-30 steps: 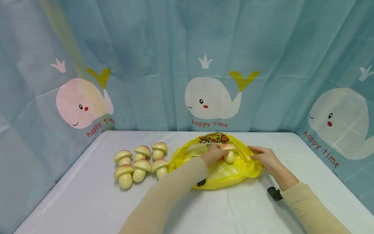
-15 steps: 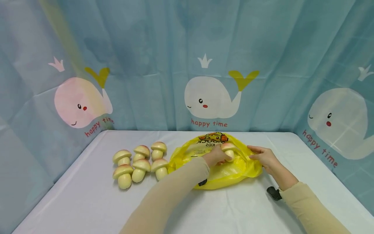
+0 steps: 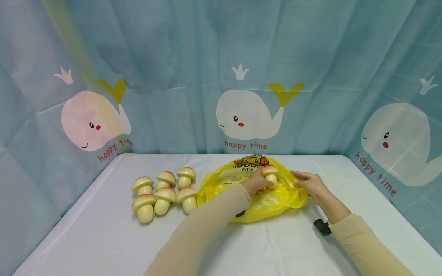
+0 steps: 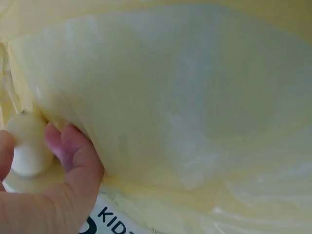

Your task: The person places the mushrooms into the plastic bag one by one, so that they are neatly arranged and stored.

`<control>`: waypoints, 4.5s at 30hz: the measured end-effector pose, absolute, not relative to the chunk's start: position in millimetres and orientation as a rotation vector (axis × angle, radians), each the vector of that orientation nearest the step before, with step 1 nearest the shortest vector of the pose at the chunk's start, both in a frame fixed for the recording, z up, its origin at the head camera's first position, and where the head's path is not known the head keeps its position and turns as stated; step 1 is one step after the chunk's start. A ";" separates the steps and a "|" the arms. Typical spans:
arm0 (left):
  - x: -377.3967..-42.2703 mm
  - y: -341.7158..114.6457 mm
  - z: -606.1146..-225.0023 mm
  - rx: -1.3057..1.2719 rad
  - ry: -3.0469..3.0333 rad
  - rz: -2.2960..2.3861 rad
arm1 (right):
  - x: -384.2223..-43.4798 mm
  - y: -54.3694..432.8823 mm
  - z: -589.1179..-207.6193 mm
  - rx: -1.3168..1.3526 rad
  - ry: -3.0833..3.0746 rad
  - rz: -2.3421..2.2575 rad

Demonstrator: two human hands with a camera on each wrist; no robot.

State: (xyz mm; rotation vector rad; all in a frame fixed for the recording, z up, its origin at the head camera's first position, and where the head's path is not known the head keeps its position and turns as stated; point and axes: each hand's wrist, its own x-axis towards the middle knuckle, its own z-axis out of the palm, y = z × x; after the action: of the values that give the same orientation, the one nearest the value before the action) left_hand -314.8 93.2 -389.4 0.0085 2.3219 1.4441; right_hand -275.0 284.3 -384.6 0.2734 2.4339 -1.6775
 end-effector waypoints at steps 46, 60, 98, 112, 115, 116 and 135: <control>-289.5 33.0 -328.7 -0.010 2.183 1.694 | -272.4 283.7 -381.6 0.308 2.434 -1.650; -265.0 -31.1 -316.3 0.033 2.223 1.654 | -271.4 281.0 -379.7 0.326 2.435 -1.643; -233.3 -151.5 -313.9 0.102 2.400 1.600 | -273.2 281.3 -381.1 0.337 2.428 -1.649; -234.1 -174.0 -344.5 0.404 2.711 1.355 | -272.6 282.1 -381.2 0.300 2.413 -1.670; -235.7 -181.0 -349.3 0.437 2.740 1.308 | -273.1 282.5 -382.4 0.302 2.414 -1.666; -236.7 -182.8 -351.3 0.446 2.739 1.301 | -273.1 282.7 -383.0 0.304 2.415 -1.665; -245.9 -177.6 -375.0 0.680 2.998 0.732 | -272.1 283.0 -384.0 0.283 2.425 -1.660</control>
State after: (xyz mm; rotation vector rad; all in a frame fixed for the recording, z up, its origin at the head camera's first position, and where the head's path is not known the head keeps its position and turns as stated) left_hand -245.9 -177.6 -375.0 0.6803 2.9976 0.7316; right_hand -272.1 283.0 -384.0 0.2830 2.4254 -1.6604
